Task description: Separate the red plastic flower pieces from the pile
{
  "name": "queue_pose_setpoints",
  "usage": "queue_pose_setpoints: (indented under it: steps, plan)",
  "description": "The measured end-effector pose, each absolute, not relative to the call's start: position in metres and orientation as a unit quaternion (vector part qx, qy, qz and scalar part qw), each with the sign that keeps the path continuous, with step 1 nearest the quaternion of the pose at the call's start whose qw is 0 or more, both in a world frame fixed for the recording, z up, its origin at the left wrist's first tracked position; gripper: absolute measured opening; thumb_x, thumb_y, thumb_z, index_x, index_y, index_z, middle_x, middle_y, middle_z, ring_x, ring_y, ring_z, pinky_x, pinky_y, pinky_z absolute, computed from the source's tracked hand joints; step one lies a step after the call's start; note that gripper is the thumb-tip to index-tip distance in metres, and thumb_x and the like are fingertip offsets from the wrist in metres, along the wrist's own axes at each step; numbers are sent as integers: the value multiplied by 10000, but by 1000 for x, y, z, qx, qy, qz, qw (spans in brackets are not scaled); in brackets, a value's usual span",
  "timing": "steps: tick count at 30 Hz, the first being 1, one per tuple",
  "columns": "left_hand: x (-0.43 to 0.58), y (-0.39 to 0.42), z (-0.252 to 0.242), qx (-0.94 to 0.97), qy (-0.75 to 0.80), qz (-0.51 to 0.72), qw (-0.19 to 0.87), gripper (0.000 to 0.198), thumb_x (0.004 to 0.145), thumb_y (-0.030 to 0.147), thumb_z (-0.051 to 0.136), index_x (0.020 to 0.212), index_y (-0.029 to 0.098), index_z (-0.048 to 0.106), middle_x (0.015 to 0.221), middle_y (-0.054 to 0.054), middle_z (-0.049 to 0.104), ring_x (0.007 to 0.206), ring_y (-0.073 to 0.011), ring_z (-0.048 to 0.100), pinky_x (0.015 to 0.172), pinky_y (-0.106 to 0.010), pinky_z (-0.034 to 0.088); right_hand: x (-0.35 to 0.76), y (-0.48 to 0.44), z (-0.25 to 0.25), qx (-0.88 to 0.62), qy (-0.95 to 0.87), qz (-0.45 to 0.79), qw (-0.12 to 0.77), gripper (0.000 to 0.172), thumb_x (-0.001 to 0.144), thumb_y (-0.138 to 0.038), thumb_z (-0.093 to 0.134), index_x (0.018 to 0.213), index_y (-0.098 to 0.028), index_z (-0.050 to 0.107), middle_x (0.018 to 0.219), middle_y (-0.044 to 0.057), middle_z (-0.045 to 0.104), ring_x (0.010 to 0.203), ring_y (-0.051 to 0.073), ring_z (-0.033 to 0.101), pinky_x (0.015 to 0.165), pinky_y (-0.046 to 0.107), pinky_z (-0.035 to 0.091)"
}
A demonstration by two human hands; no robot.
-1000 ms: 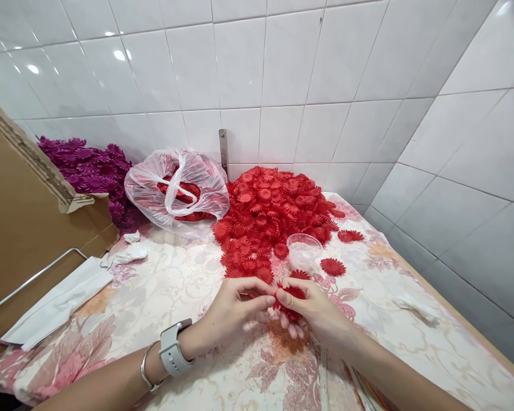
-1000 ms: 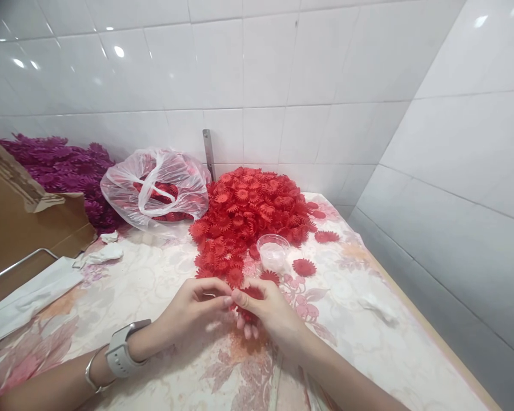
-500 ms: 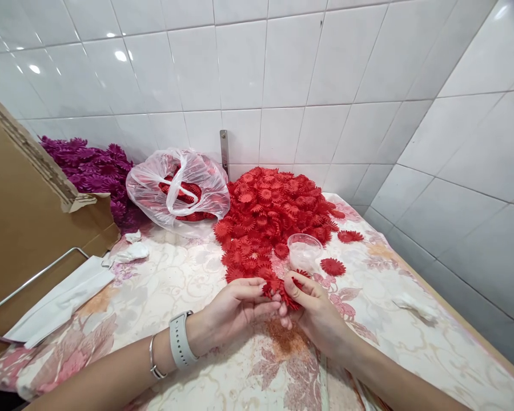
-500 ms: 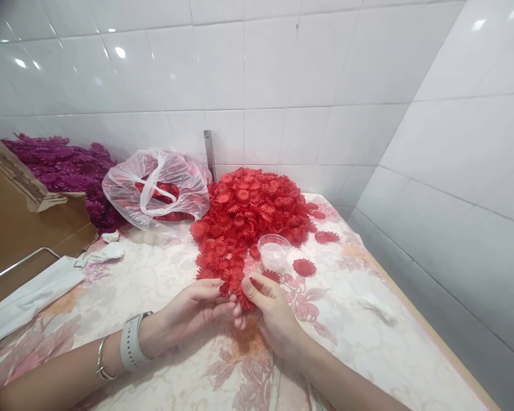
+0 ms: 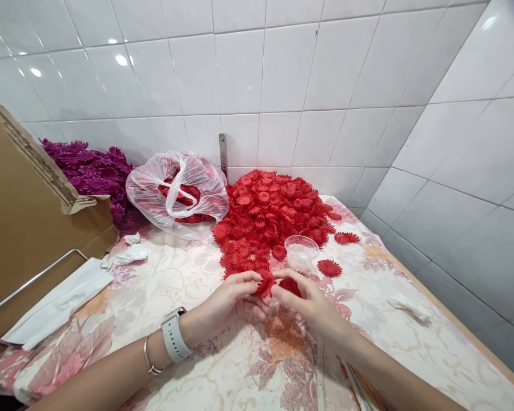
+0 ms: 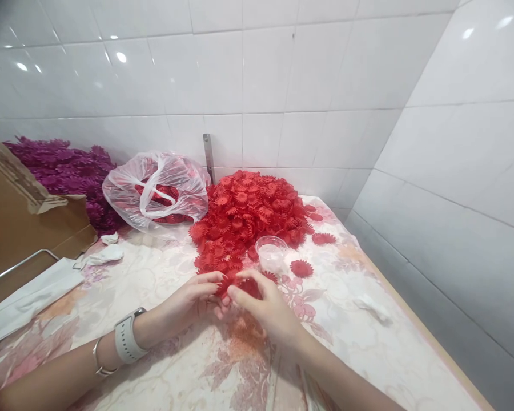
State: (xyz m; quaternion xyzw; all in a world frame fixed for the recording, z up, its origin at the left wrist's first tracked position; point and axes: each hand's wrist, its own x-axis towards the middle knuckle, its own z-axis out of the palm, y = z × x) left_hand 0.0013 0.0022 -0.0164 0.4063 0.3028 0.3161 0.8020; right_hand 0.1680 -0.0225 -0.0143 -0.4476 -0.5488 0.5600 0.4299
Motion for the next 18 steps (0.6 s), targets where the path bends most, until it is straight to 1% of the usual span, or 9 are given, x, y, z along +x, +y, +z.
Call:
queue_pose_setpoints:
  steps: [2,4,7,11,13,16,18]
  plan:
    - [2,0,-15,429,312,297,794,326,777,429,522,725,115,595,675,-75,647,602,-144,619,585,-245,479,166,-24,-14,-451,-561,544,431,118,772,-311,579,763,-205,528,667,-31,584,636,129,529,614,237,379]
    - [3,-2,-14,480,345,289,753,376,760,478,535,728,113,619,671,-71,652,603,-144,616,568,-235,469,164,-25,-14,-462,-562,528,437,136,763,-293,586,708,-200,502,644,-38,566,618,127,520,607,236,372]
    - [2,-3,-11,543,400,292,679,278,711,394,632,703,117,646,613,-32,643,549,-109,584,524,-197,432,165,-25,-14,-475,-553,527,437,161,748,-325,600,716,-192,513,625,-45,516,566,107,464,540,222,336]
    - [-1,-2,-10,557,427,298,647,274,701,375,640,639,109,670,591,-33,645,530,-103,567,515,-197,421,169,-22,-13,-478,-523,549,443,247,777,-414,551,695,-182,527,521,-67,380,479,77,334,465,211,257]
    - [-2,-1,-10,564,430,301,637,264,685,362,656,610,109,672,569,-25,631,519,-96,551,516,-195,419,170,-21,-13,-474,-531,563,420,263,763,-419,566,677,-172,546,504,-65,382,467,72,322,451,213,240]
    - [-2,-1,-11,562,438,295,636,254,660,354,676,580,113,657,536,-11,604,488,-87,528,470,-184,393,169,-22,-13,-479,-542,575,383,236,727,-397,614,695,-167,574,513,-56,438,441,62,319,423,215,216]
    - [-1,-1,-12,565,446,287,632,262,649,362,683,571,116,641,522,-1,584,465,-82,510,434,-176,373,169,-23,-13,-477,-543,576,382,221,709,-378,636,678,-168,575,517,-58,446,428,54,305,411,214,203]
